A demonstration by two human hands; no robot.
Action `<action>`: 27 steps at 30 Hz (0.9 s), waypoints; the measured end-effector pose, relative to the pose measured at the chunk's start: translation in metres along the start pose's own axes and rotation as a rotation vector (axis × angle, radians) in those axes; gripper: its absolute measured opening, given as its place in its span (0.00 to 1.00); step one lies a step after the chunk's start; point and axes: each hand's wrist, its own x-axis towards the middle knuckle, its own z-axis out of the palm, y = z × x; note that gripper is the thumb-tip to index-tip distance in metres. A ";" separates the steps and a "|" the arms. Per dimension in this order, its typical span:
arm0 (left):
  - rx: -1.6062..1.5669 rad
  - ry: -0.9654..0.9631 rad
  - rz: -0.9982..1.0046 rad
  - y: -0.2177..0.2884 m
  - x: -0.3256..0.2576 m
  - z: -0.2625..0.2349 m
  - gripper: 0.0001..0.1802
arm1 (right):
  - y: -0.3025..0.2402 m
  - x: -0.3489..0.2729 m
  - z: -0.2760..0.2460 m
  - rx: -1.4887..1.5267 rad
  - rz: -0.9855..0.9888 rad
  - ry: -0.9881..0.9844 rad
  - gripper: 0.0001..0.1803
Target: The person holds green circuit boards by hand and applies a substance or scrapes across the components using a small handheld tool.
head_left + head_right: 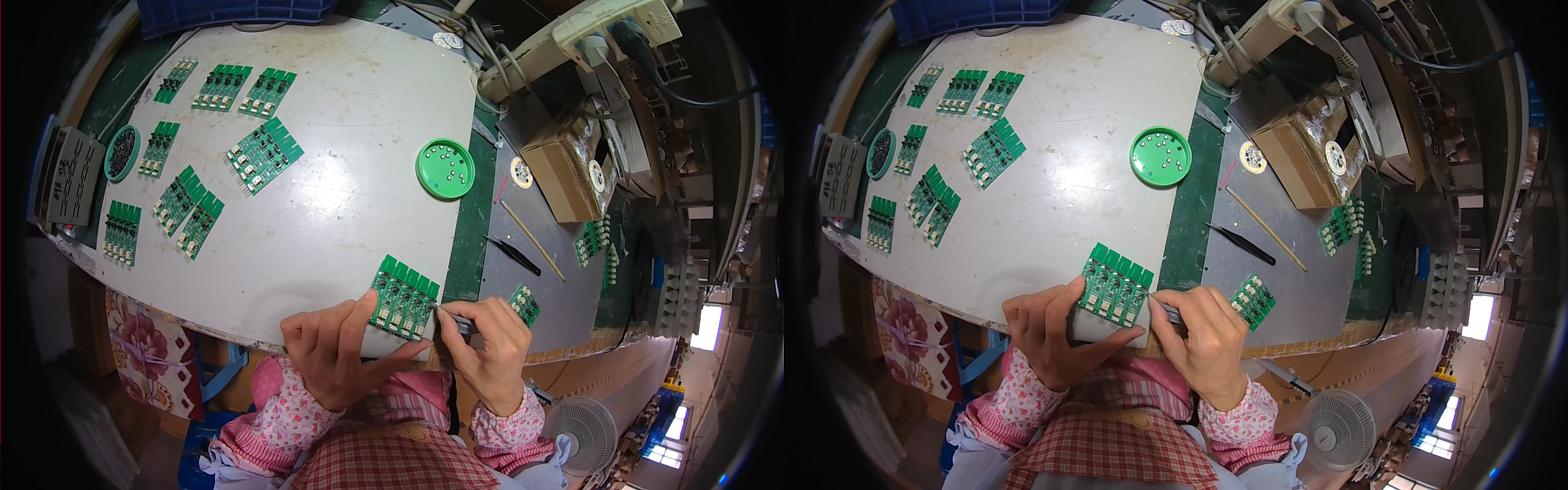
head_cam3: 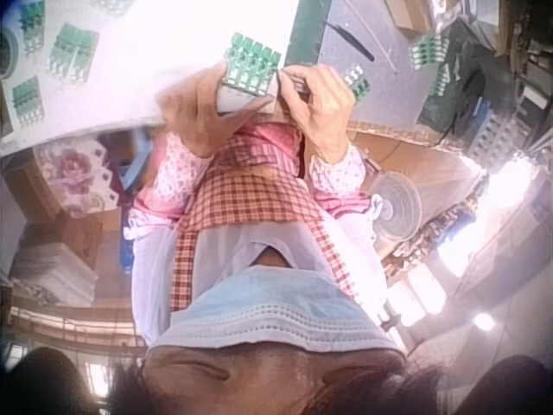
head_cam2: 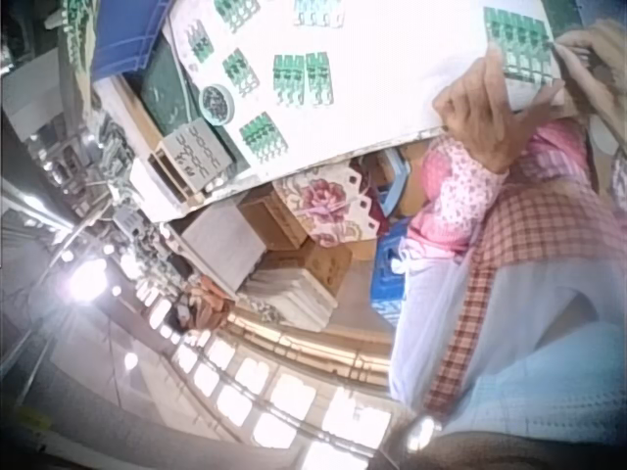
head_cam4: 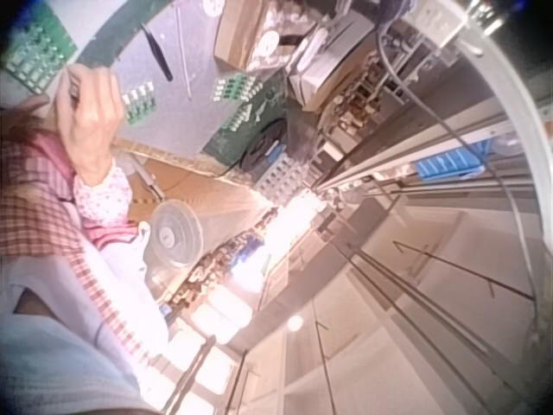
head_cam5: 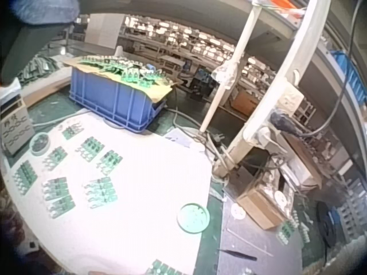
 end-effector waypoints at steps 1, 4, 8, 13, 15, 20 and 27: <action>0.001 0.000 0.002 0.000 0.000 0.000 0.43 | 0.001 0.000 0.000 0.011 -0.016 0.010 0.08; 0.001 -0.008 0.001 0.001 0.001 -0.001 0.43 | 0.004 -0.002 -0.004 0.045 0.012 0.038 0.09; -0.002 0.003 0.007 0.002 0.001 -0.001 0.44 | 0.008 -0.008 -0.016 0.205 0.201 0.023 0.10; -0.018 -0.062 -0.035 0.005 0.008 -0.005 0.45 | 0.019 -0.021 -0.027 0.602 0.477 0.000 0.17; -0.011 -0.073 -0.031 0.005 0.011 -0.006 0.45 | 0.025 -0.028 -0.028 0.761 0.588 0.000 0.15; -0.043 -0.139 -0.050 0.005 0.020 -0.011 0.45 | 0.044 -0.042 -0.027 0.846 0.598 -0.050 0.13; -0.195 -0.373 -0.088 -0.011 0.040 -0.032 0.46 | 0.059 -0.046 -0.028 1.044 0.596 -0.138 0.09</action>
